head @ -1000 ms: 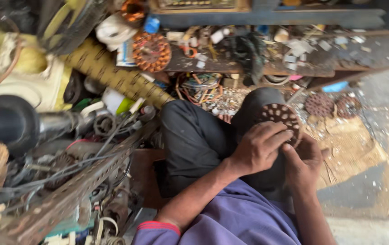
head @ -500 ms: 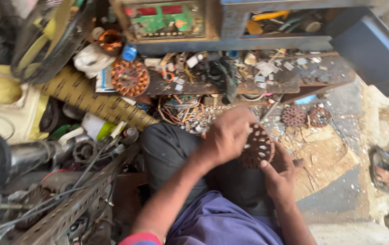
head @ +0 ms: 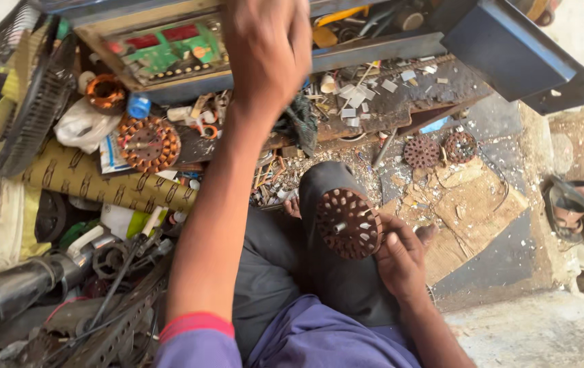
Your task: The person sits on the floor and inserts small white plastic pieces into the slots of a circular copper stator core. After filling the slots, the person stands and places the stator onto a blue winding machine, then uses pliers to adjust the machine's clamps.
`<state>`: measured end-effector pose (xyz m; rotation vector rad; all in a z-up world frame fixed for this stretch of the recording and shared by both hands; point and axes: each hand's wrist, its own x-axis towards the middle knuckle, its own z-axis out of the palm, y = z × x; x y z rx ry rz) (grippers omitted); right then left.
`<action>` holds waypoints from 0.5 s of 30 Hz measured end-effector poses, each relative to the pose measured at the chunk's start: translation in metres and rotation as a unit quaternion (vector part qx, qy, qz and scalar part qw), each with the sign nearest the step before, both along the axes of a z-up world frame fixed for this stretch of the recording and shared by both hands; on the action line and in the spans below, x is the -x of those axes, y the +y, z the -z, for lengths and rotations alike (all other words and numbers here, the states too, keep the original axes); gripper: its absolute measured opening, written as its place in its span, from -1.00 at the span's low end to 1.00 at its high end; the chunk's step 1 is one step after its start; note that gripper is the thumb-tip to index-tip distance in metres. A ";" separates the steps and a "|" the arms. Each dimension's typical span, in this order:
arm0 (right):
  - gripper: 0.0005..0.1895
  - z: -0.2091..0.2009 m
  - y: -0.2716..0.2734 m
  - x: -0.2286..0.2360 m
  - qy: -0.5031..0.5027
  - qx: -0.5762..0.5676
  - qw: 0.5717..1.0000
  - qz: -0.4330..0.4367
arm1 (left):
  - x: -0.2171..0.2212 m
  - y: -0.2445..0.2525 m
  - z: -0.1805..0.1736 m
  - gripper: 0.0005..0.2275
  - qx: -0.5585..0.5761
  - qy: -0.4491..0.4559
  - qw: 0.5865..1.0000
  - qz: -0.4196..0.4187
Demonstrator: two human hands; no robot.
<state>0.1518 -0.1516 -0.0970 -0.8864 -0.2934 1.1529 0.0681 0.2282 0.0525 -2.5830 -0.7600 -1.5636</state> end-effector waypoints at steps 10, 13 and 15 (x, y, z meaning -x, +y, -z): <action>-0.75 -0.011 0.122 -0.066 -0.237 0.081 0.966 0.060 | -0.047 -0.041 0.193 -0.99 0.298 0.208 0.923 0.126; -0.74 -0.015 0.111 -0.057 -0.205 0.103 0.971 0.064 | -0.055 -0.038 0.232 -0.94 0.285 0.249 0.922 0.081; -0.74 -0.012 0.093 -0.048 -0.189 0.141 0.969 0.069 | -0.058 -0.033 0.248 -0.88 0.321 0.266 0.907 0.060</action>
